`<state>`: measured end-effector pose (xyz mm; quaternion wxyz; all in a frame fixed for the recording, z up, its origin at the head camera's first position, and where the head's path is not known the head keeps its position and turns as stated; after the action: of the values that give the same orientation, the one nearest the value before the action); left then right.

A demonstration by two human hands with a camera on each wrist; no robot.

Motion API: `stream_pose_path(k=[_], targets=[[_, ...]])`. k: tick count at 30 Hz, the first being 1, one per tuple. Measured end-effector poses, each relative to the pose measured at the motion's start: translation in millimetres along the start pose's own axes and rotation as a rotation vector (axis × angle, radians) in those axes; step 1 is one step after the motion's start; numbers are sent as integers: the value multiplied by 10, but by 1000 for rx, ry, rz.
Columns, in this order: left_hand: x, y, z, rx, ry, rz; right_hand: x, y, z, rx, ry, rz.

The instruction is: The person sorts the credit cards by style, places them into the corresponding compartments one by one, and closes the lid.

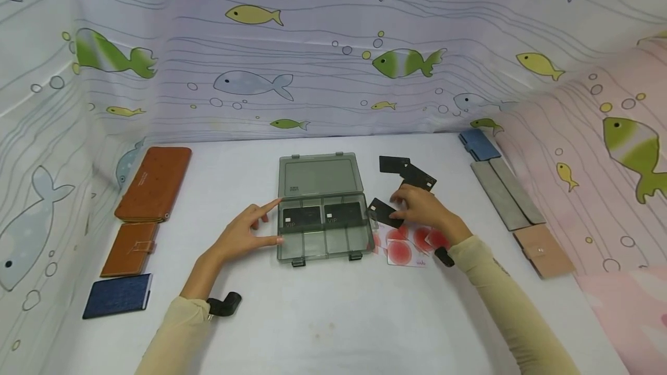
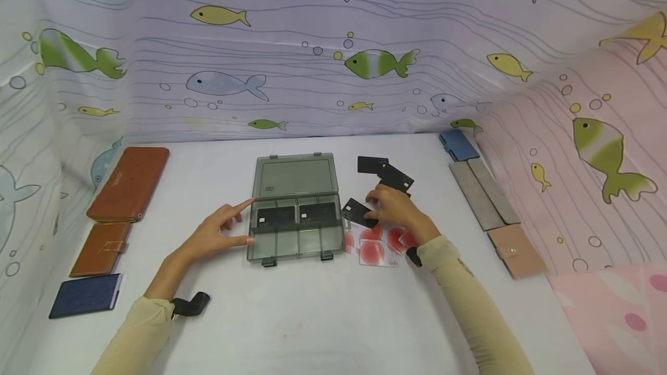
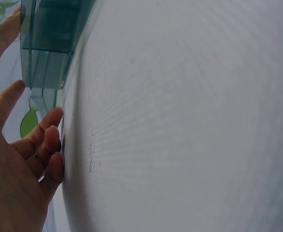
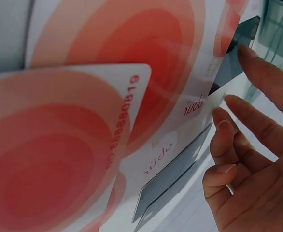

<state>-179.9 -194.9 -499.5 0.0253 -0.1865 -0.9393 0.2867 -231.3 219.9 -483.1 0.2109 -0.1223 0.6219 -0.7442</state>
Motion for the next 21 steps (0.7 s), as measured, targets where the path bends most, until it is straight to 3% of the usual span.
stream_pose_path(k=[10, 21], targets=[[15, -2, 20, 7, 0, 3, -43, 13, 88, 2, 42, 88], [17, 5, 35, 8, 10, 2, -94, 13, 173, -87, 41, 117]])
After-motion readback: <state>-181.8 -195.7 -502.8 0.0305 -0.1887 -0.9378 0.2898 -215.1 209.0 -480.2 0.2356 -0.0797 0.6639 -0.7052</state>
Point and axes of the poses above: each hand's wrist, its own x-axis towards the middle knuckle, its own y-axis out of the palm, z = x × y, the point moved 3 cm from there along x, towards the middle knuckle, and after that the axes turned 14 degrees about -x, right-handed, at the moved point
